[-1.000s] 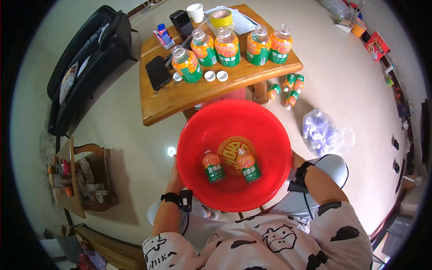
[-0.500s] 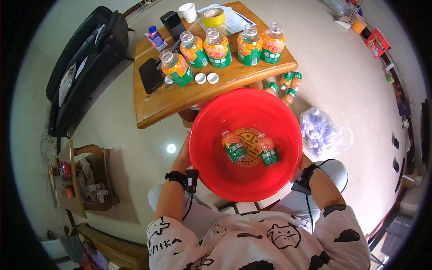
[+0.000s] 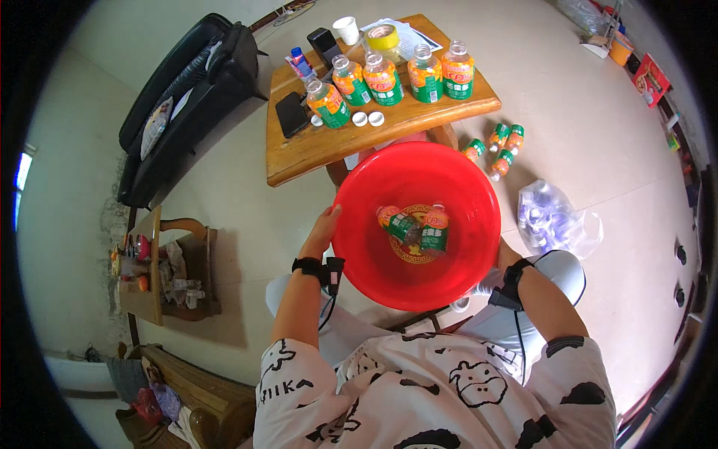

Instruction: Emptying multiple bottles of juice into a red bucket.

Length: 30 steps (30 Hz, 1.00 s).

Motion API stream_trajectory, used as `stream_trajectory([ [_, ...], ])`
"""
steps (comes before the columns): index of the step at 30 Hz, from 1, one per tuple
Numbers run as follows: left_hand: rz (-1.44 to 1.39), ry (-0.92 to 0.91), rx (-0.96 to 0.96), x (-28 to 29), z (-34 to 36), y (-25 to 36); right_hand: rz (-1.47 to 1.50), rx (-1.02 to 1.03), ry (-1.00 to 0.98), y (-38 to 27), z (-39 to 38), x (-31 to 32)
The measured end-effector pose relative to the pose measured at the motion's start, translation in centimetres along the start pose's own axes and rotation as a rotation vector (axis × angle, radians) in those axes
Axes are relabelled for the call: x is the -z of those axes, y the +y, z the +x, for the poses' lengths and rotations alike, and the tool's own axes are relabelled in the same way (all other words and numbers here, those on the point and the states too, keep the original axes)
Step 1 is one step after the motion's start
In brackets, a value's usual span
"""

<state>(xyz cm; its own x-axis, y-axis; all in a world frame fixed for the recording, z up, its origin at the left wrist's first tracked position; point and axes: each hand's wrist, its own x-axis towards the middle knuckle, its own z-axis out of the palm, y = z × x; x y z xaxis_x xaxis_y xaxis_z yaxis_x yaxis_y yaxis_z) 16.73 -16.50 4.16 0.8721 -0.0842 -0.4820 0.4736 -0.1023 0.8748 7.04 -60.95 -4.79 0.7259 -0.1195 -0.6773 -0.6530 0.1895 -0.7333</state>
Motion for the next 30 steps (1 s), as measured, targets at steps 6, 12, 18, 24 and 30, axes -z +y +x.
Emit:
stream_trajectory([
  [6, 0.989, 0.458, -0.387, -5.8, 0.6, 2.7, -0.325, 0.445, 0.699, 0.4, 4.5, 8.0],
  [12, 0.840, 0.413, -0.470, -9.5, -3.3, 2.1, -0.743, 0.749, 0.163, -14.6, -12.7, -3.5],
  [18, 0.619, 0.356, 0.027, -13.8, -0.5, -2.9, -1.456, 0.553, -0.201, -13.2, -13.3, -12.6],
  [24, 0.908, -0.079, -0.152, -13.2, -0.1, -4.3, -1.719, 0.352, -0.153, -9.2, -5.6, -12.9],
  [30, 1.004, 0.043, -0.354, -9.3, -3.8, 1.7, -1.649, 0.511, -0.308, -10.3, -4.5, -11.8],
])
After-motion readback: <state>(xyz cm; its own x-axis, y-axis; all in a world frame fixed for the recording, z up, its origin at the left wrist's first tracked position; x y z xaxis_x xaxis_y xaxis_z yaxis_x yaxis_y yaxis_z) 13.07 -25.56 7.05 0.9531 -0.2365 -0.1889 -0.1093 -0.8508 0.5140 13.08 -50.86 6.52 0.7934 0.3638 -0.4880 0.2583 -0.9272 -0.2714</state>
